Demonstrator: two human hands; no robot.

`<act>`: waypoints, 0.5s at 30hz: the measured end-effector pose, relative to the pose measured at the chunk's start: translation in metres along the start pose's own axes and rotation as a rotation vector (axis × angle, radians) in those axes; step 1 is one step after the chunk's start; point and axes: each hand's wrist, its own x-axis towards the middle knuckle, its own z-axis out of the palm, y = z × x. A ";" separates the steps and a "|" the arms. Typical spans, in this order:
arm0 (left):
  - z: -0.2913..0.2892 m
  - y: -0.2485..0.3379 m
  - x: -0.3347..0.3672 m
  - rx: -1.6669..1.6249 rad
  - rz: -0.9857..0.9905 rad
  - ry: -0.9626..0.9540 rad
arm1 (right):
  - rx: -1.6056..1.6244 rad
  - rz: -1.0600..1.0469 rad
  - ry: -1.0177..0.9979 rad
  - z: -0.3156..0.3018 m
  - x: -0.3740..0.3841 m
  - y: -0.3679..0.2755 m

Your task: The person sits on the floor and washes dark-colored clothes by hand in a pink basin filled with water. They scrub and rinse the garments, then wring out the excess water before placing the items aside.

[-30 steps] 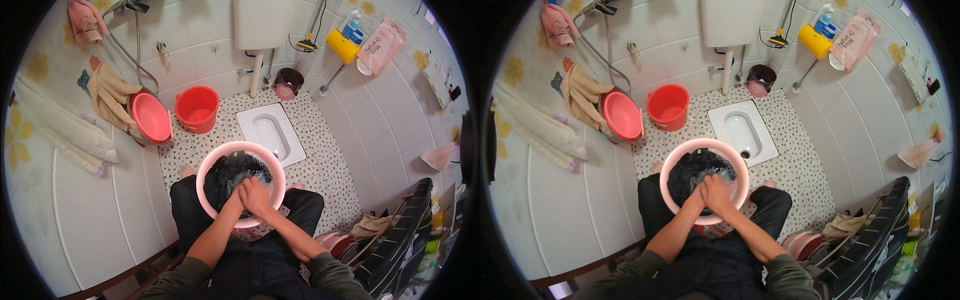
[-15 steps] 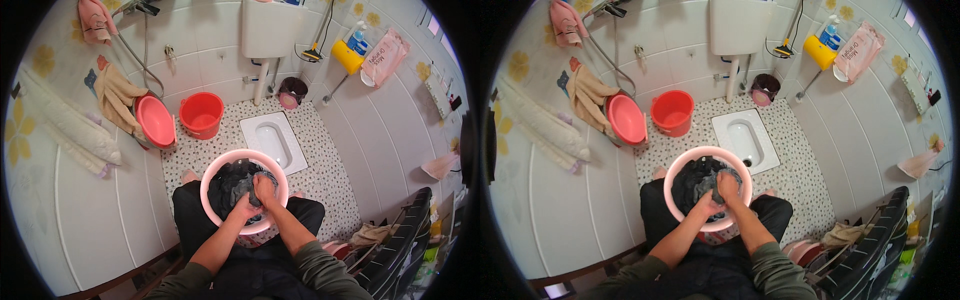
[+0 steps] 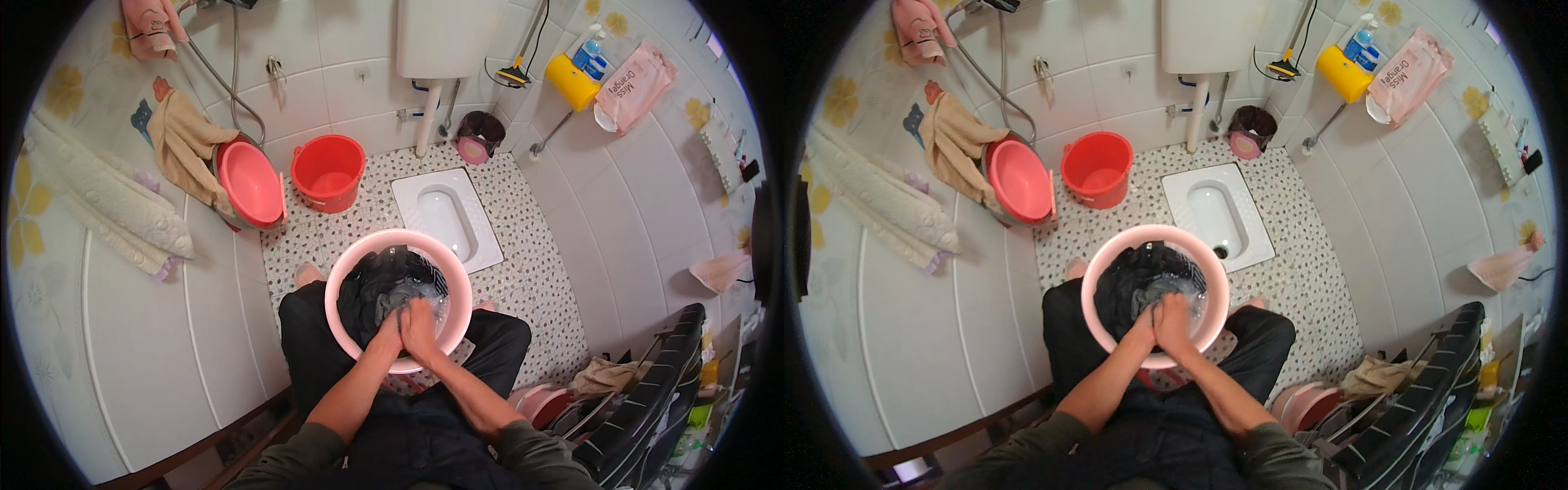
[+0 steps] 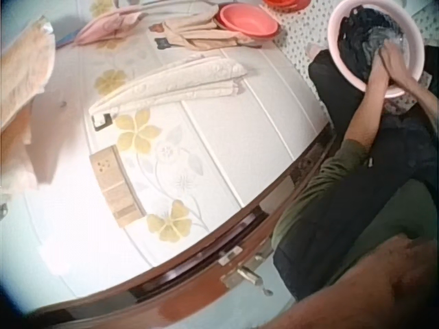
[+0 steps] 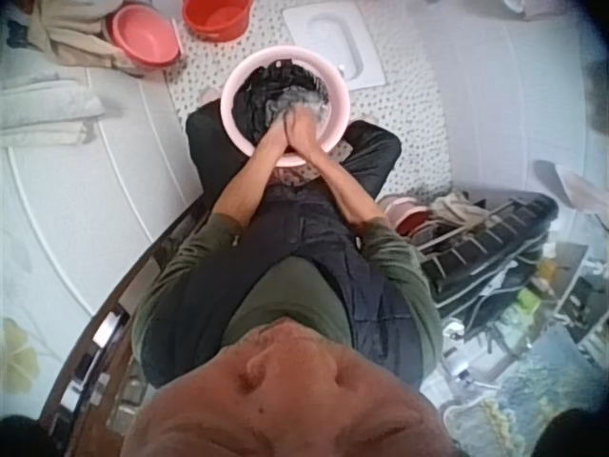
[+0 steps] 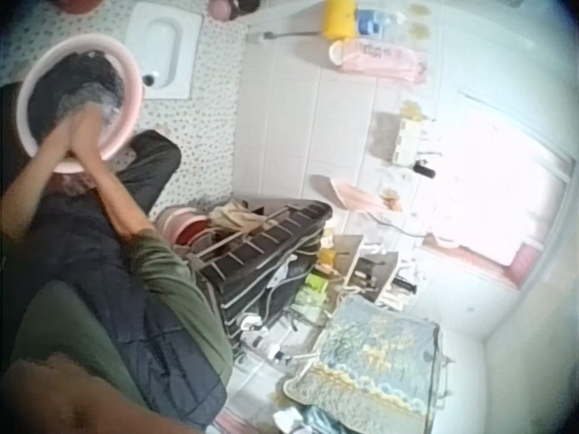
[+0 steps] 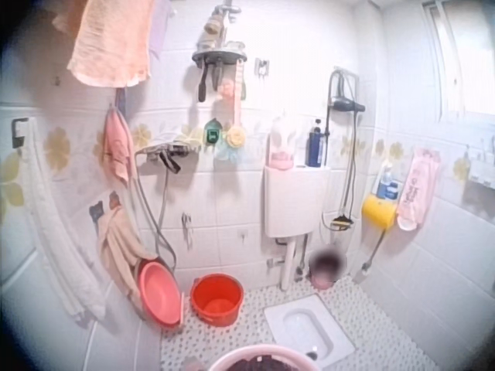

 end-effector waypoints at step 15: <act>0.100 0.033 -0.052 -0.274 -0.127 0.134 | -0.292 0.243 -0.227 -0.028 0.044 0.007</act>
